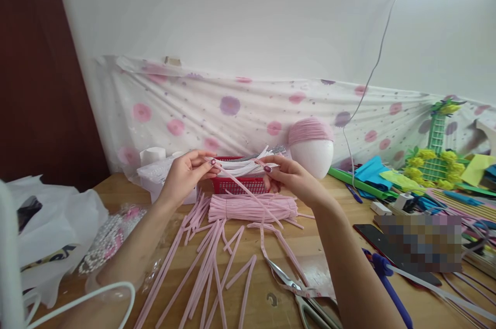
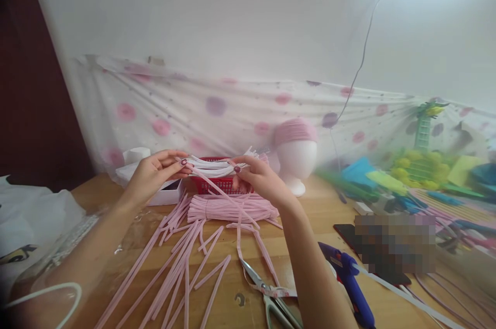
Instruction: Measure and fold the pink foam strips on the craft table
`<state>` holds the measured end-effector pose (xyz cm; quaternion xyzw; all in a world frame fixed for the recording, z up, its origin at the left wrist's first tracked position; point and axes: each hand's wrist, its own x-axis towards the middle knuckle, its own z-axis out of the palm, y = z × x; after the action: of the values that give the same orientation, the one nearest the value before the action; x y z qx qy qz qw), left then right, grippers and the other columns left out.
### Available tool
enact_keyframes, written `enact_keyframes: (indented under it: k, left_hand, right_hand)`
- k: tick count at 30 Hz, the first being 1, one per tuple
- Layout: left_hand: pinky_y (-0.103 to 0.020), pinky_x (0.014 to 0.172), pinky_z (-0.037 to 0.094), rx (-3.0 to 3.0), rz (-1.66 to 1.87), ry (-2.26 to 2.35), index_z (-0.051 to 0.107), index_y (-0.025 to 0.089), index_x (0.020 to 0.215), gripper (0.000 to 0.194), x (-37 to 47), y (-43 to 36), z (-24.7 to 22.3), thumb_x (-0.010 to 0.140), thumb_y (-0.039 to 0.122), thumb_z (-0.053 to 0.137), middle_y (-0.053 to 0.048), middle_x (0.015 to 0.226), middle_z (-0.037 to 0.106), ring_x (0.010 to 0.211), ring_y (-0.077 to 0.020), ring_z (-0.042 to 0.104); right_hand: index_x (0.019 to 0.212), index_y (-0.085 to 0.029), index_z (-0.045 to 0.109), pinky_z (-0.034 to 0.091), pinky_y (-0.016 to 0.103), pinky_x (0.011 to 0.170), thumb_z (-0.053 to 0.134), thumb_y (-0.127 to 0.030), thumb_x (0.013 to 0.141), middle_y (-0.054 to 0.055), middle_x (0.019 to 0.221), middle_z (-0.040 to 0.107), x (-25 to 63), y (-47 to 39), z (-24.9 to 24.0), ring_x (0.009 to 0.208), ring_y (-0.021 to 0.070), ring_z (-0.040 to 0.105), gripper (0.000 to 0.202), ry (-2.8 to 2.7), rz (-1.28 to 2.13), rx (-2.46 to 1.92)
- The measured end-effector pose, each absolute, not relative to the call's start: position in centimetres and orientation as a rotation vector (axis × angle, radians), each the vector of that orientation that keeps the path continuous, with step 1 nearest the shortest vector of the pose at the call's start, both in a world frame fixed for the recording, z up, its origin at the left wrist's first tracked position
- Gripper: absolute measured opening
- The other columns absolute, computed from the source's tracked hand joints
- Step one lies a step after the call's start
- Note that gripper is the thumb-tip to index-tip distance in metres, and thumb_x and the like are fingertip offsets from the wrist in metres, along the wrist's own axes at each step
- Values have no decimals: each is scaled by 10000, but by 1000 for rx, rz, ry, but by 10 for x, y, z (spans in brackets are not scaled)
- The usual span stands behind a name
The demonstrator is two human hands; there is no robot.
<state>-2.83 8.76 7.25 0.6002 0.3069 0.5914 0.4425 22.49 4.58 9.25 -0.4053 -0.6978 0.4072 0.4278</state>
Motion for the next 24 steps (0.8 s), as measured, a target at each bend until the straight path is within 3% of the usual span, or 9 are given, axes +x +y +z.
enact_keyframes:
  k: [3,6,10,14,19,22,24]
  left_hand:
    - [-336,767,619,1596,1488,746,751,182,935,245,-19,86,69,752,344,733,-13,779,754,762,-191,734]
    - [-352,821,610,1638,1479,750,770,166,846,192,-8,81,66,776,303,656,-52,870,780,825,-213,739]
    - [-347,865,588,1664,1460,771,746,160,1094,366,0,72,66,743,235,674,-69,1031,789,942,-238,736]
    - [-337,876,580,1664,1460,719,706,149,1192,435,4,70,63,778,282,697,-99,1211,743,1005,-243,728]
    - [-359,889,590,1494,1522,591,728,135,1107,406,7,76,58,814,416,724,-125,1100,778,966,-248,748]
    - [-345,826,613,1441,1537,532,663,160,1215,486,7,72,61,801,396,758,-107,1017,796,915,-241,762]
    - [-335,780,622,1401,1541,482,548,208,1361,635,8,67,64,792,366,781,-79,972,803,884,-234,769]
  right_hand:
    - [898,-185,569,284,239,510,645,-398,867,-80,553,463,216,43,91,508,87,377,229,-1703,1119,-927]
    - [728,-195,491,204,229,463,647,-478,871,-94,529,366,204,41,88,473,65,274,353,-1680,1143,-934]
    - [664,-203,434,181,223,448,638,-464,877,-90,520,357,195,40,86,462,60,251,394,-1673,1126,-1009]
    - [665,-205,436,201,219,440,554,-409,920,-81,458,417,191,39,85,430,65,289,347,-1726,1100,-1056]
    - [728,-191,520,307,214,452,514,-385,954,-51,473,517,189,39,85,429,83,394,298,-1894,1183,-1092]
    - [742,-168,584,434,222,540,586,-407,939,-3,644,590,191,37,86,587,110,536,309,-1938,1129,-1139]
    - [884,-172,620,513,257,660,585,-448,948,42,866,653,191,35,86,799,154,617,286,-1895,1055,-1192]
